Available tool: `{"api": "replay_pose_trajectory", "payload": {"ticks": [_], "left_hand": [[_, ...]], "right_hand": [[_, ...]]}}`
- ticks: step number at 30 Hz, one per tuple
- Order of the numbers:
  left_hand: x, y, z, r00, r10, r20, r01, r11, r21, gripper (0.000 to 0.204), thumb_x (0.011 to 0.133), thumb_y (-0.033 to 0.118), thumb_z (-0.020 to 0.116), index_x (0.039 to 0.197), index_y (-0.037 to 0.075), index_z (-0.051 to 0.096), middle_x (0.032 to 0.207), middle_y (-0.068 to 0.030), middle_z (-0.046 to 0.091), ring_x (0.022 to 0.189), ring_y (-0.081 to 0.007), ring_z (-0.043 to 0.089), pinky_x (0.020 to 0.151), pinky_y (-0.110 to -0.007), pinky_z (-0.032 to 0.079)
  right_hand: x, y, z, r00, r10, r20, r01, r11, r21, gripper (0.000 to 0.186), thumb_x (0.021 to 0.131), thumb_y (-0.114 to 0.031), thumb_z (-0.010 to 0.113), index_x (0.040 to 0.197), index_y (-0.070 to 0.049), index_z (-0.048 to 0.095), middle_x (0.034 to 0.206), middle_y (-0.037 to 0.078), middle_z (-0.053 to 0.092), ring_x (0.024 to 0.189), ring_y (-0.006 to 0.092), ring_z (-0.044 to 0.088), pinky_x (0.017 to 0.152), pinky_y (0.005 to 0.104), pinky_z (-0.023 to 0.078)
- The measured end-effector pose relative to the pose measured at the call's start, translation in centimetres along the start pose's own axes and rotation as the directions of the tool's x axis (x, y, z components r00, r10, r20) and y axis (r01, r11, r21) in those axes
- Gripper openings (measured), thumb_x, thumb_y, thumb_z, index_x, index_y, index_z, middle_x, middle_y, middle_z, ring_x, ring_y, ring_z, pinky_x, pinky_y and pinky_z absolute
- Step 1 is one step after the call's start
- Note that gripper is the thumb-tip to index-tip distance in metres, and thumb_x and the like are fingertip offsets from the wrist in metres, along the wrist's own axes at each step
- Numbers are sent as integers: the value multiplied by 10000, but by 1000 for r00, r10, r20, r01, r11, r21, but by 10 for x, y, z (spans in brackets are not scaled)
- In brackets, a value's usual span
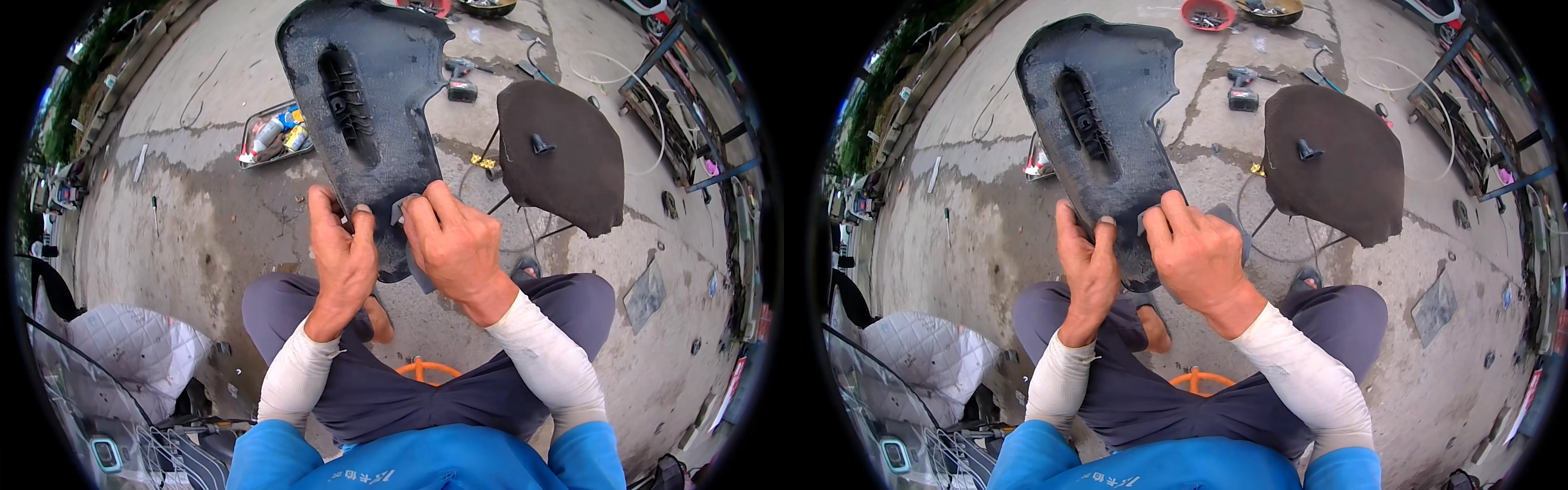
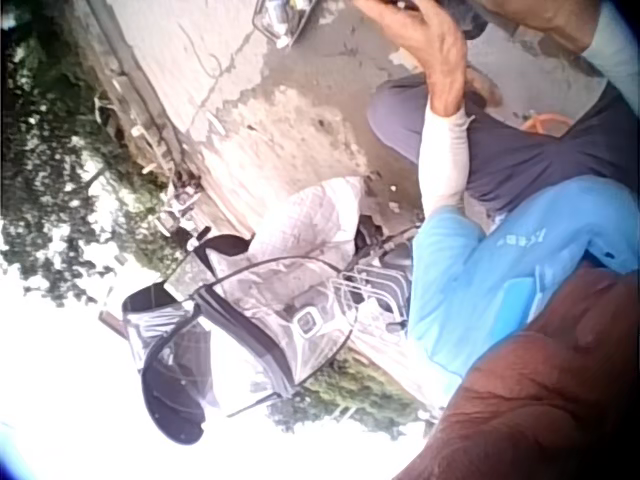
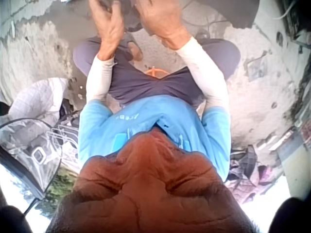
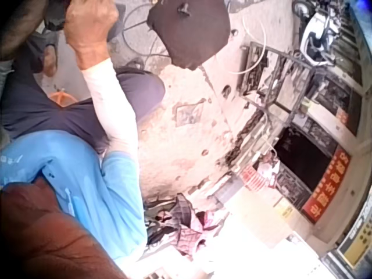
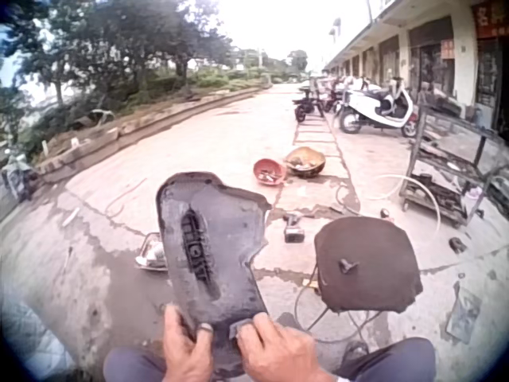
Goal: The person sits on a small stool and cleans a black plastic part with a cloth. They then apply glue from a tube to the part and insert a small plastic piece into a hole, pressing it into place.
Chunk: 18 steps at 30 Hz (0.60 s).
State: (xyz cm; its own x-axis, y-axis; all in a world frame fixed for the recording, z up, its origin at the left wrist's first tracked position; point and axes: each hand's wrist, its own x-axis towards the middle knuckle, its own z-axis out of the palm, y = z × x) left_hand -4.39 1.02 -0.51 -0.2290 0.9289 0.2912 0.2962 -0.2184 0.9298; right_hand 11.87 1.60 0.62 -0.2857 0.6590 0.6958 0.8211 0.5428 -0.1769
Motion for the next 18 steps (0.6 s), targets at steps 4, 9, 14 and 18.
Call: {"api": "replay_pose_trajectory", "payload": {"ticks": [4, 9, 14, 18], "left_hand": [[0, -1, -3, 999, -28, -16, 28, 999, 23, 139, 972, -20, 536, 1071, 44, 462, 894, 6, 543, 766, -36, 467, 656, -224, 393], [-2, 10, -2, 996, -45, -72, 37, 995, -97, 142, 968, 0, 532, 1078, 17, 443, 931, -42, 501, 758, -70, 460, 619, -260, 408], [-2, 9, -1, 996, -6, -88, -5, 993, -119, 139, 984, -11, 515, 1084, 24, 425, 949, -39, 493, 778, -61, 470, 661, -246, 428], [-3, 9, 0, 997, 14, -80, -21, 997, -80, 136, 987, -6, 514, 1089, 22, 428, 967, -43, 508, 828, -77, 481, 729, -255, 440]], "right_hand": [[0, 6, -6, 997, -52, -47, 54, 998, 34, 133, 752, -91, 686, 877, -72, 644, 797, 14, 513, 593, 120, 574, 496, 278, 445], [-19, -2, 10, 995, -98, 1, 98, 995, -12, 141, 785, -87, 678, 919, -47, 659, 802, 25, 515, 562, 128, 564, 492, 275, 443], [-15, -20, 17, 992, 101, 81, -122, 937, 327, 109, 846, -42, 699, 944, -19, 657, 830, 69, 544, 580, 208, 646, 495, 348, 499], [-4, -22, 18, 991, 128, 27, -126, 883, 452, 122, 850, -35, 722, 957, -13, 667, 863, 76, 599, 603, 240, 664, 507, 356, 518]]}}
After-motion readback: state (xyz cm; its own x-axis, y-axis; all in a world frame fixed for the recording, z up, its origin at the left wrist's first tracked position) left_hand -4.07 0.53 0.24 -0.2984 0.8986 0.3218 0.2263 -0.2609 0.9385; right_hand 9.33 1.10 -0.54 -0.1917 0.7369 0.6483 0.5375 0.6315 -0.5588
